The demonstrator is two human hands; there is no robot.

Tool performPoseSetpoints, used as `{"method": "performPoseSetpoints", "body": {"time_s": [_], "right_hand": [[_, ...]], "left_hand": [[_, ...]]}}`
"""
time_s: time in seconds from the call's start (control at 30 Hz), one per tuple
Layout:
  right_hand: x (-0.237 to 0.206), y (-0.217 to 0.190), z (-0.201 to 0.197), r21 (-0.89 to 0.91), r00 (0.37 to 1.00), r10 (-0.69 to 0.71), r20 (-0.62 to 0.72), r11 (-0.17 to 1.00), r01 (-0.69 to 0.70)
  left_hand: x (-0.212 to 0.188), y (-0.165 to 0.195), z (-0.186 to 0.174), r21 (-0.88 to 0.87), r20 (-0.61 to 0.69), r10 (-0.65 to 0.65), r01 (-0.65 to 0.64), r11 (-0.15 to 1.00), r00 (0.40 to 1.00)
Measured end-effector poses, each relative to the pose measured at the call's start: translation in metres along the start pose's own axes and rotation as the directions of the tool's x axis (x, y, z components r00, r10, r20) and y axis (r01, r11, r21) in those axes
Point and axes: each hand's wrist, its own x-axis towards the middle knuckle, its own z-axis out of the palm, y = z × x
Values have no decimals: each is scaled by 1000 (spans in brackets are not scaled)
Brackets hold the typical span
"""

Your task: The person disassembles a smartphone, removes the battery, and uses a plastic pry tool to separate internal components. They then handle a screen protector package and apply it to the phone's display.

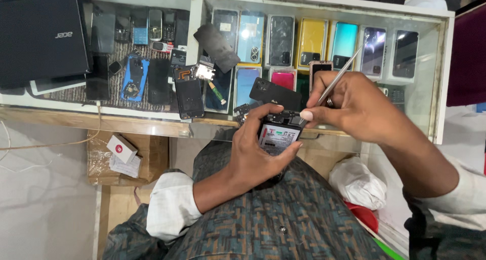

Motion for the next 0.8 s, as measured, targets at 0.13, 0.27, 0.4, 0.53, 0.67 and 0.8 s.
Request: {"method": "performPoseSetpoints", "body": {"time_s": [0.13,0.27,0.4,0.53,0.67,0.8], "right_hand": [[6,-2,0,84,998,63,5,994,-64],[-20,-11,28,-319,974,-90,-209,948,19],[-37,-7,38,-350,933,135,-332,901,-255],[-19,14,24,210,978,-35,-206,975,79],[-12,36,18,452,994,-40,-99,889,81],[-3,44,7,533,995,101,25,841,-98]], "left_hand": [[-1,-1,0,-3,16,-50,50,999,999],[0,-3,0,-60,38,-103,106,993,994],[-3,-2,-3,-71,-3,6,-7,997,1000],[-2,-3,-4,-90,23,-64,66,994,998],[-3,-4,-5,-86,32,-80,82,993,996],[-4,-6,-4,-134,48,-95,101,986,994]]}}
